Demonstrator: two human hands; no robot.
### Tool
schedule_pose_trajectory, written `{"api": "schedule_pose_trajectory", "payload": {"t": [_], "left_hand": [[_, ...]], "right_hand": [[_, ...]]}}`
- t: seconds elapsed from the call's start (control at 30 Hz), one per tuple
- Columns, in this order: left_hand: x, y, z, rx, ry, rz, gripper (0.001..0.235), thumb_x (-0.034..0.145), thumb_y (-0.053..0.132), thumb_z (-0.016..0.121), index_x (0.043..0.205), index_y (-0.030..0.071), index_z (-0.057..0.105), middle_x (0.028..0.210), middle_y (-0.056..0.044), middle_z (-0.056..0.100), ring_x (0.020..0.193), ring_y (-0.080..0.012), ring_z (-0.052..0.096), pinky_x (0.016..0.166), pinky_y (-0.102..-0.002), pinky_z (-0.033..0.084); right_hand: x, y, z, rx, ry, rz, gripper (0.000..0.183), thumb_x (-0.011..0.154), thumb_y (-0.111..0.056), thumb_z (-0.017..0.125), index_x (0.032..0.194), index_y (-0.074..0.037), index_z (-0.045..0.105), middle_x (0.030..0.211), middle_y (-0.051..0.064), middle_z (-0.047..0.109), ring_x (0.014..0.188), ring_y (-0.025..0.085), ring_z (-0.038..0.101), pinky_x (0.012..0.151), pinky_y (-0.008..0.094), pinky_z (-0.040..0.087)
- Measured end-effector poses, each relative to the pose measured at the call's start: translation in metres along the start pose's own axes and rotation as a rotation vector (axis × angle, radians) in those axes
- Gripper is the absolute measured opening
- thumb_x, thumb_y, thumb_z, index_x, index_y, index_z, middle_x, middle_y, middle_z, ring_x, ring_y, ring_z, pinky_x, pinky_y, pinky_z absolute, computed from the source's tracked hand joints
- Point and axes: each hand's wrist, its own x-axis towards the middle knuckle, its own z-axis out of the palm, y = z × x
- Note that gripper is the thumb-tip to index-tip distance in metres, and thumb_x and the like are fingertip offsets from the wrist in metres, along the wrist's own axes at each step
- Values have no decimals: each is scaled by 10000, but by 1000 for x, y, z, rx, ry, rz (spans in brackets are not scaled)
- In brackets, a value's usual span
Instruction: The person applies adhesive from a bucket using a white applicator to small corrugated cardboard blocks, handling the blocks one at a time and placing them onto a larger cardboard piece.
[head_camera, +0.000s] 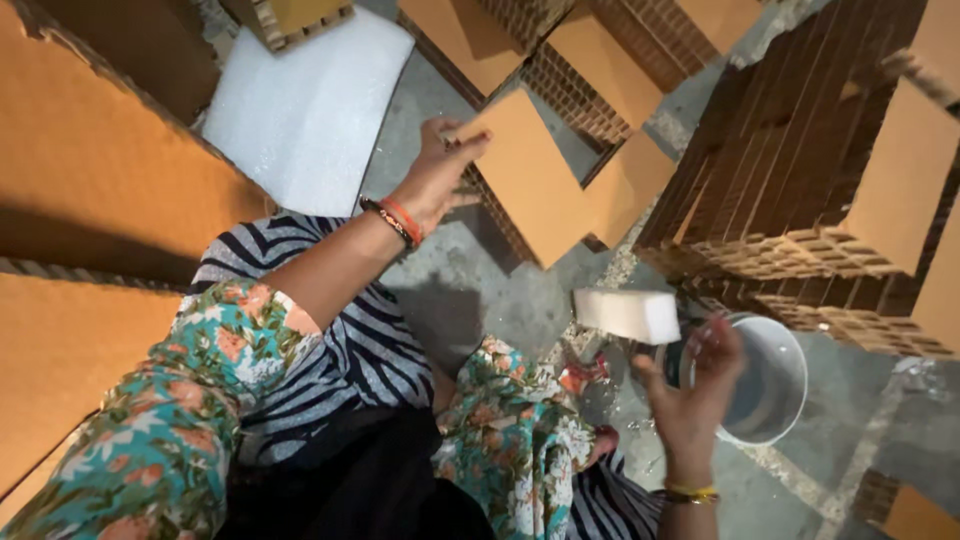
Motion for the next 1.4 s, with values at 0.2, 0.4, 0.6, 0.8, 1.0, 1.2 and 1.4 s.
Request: {"api": "schedule_pose_trajectory", "payload": {"t": [0.2,0.4,0.6,0.8,1.0,1.2,1.4], "left_hand": [[-13,-16,12,4,-129,-195,609,936,444,611,1387,166,310,1359,-167,513,1053,-369,691,922,-577,575],[-35,-36,7,1474,-425,91,712,818,578,732,1270,63,541,1121,-241,716,1059,-393,696,914,-473,554],[-45,-23,8,1690,-332,67,599,723,541,772,1160,140,685,1110,-123,749,1055,-333,707,891,-474,557],[-35,-30,37,1571,-109,719,1148,469,559,944,1437,109,522,1248,-280,628,1090,-466,614,839,-511,527],[-40,-45,40,1430,-407,679,755,719,552,845,1276,92,626,1148,-176,677,1073,-387,636,914,-474,519],[-54,-53,40,1448,-510,658,562,820,607,689,1189,184,705,1190,-69,698,1142,-317,653,948,-456,530],[-64,-56,48,1472,-624,711,1095,652,690,818,1503,123,427,1424,-275,426,1203,-456,521,974,-499,478]], "right_hand": [[-5,31,64,322,-148,217,579,821,-92,844,1314,-22,549,1225,98,686,1077,168,679,870,347,571],[16,25,24,-149,96,256,408,846,-220,845,1154,-16,672,963,91,743,808,203,697,753,357,557],[-13,34,-126,73,401,205,177,1096,-18,712,1217,58,608,1096,155,684,928,188,653,843,288,556],[-44,87,-144,302,549,303,480,990,-47,707,1383,20,440,1244,122,663,1036,178,696,823,291,633],[-36,118,-120,-381,257,388,388,838,-279,866,1118,-36,754,1008,155,777,909,256,765,799,387,584],[-25,103,-98,-669,160,346,489,716,-349,946,1066,-58,768,955,171,755,857,346,722,727,441,560],[-42,78,-145,-233,515,172,482,1030,-352,808,1314,-21,605,1216,141,694,971,251,708,784,385,591]]}}
